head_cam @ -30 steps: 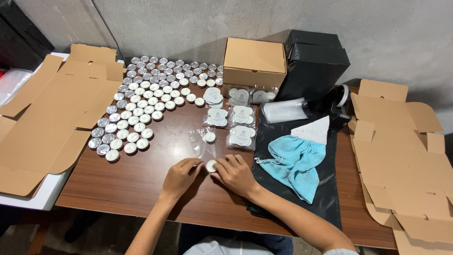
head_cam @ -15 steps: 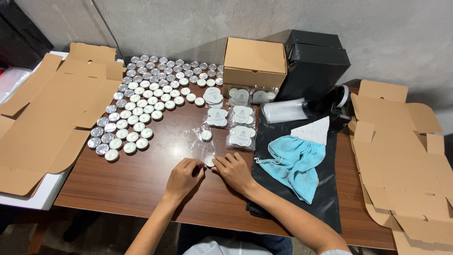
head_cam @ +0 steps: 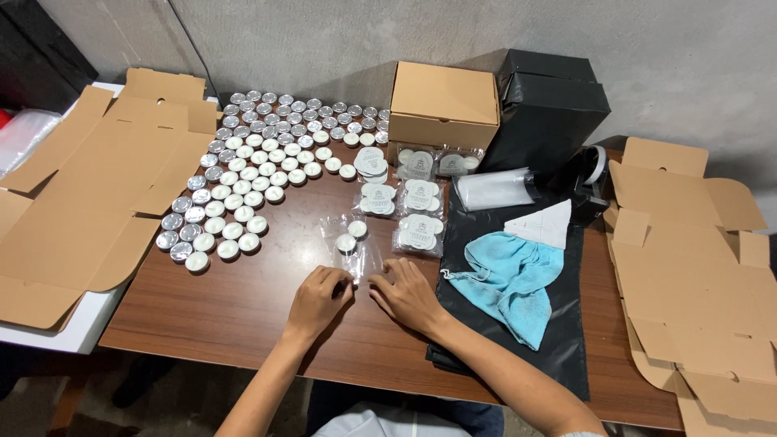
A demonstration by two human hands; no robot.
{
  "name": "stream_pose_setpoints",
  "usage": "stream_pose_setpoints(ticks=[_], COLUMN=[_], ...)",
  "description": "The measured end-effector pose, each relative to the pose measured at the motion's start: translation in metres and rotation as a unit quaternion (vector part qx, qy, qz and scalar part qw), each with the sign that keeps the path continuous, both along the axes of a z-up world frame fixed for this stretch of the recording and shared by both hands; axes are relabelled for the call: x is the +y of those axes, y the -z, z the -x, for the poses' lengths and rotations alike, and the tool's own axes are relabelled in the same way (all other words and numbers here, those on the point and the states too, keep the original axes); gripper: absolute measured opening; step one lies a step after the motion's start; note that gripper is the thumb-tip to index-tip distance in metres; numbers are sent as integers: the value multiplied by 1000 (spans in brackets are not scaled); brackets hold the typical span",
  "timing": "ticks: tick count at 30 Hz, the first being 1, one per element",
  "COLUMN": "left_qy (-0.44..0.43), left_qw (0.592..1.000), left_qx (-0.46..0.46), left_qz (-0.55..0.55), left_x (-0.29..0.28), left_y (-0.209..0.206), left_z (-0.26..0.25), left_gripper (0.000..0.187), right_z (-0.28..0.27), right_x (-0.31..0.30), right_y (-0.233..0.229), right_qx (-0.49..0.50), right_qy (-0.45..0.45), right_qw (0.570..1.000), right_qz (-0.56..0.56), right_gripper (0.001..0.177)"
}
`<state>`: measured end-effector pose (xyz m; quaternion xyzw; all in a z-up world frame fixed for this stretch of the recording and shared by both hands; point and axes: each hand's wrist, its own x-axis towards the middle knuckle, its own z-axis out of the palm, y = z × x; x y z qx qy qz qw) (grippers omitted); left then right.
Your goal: Packaging small tea light candles into plastic bags and cleaning decorative components with a cloth.
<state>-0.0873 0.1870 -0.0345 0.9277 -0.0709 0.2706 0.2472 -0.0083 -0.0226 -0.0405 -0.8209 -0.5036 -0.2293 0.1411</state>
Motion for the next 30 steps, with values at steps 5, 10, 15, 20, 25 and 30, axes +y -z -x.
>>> stream_pose_setpoints(ticks=[5, 10, 15, 20, 25, 30], left_qy=[-9, -3, 30, 40, 37, 38], left_qw=[998, 998, 992, 992, 991, 988], left_qx=[-17, 55, 106, 107, 93, 107], left_qz=[-54, -39, -54, -63, -92, -102], left_x=[1, 9, 6, 8, 10, 9], left_y=[-14, -11, -20, -13, -4, -10], left_z=[5, 11, 14, 11, 11, 12], left_gripper=[11, 10, 13, 10, 10, 10], right_z=[-4, -16, -18, -23, -24, -18], right_x=[2, 8, 23, 34, 36, 38], right_y=[-23, -34, -28, -17, -16, -27], right_qx=[77, 148, 150, 189, 193, 185], right_qy=[-4, 8, 20, 25, 24, 34], right_qw=[996, 989, 988, 982, 981, 982], right_qz=[-45, -18, 3, -14, -9, 25], right_gripper=[20, 21, 18, 20, 20, 25])
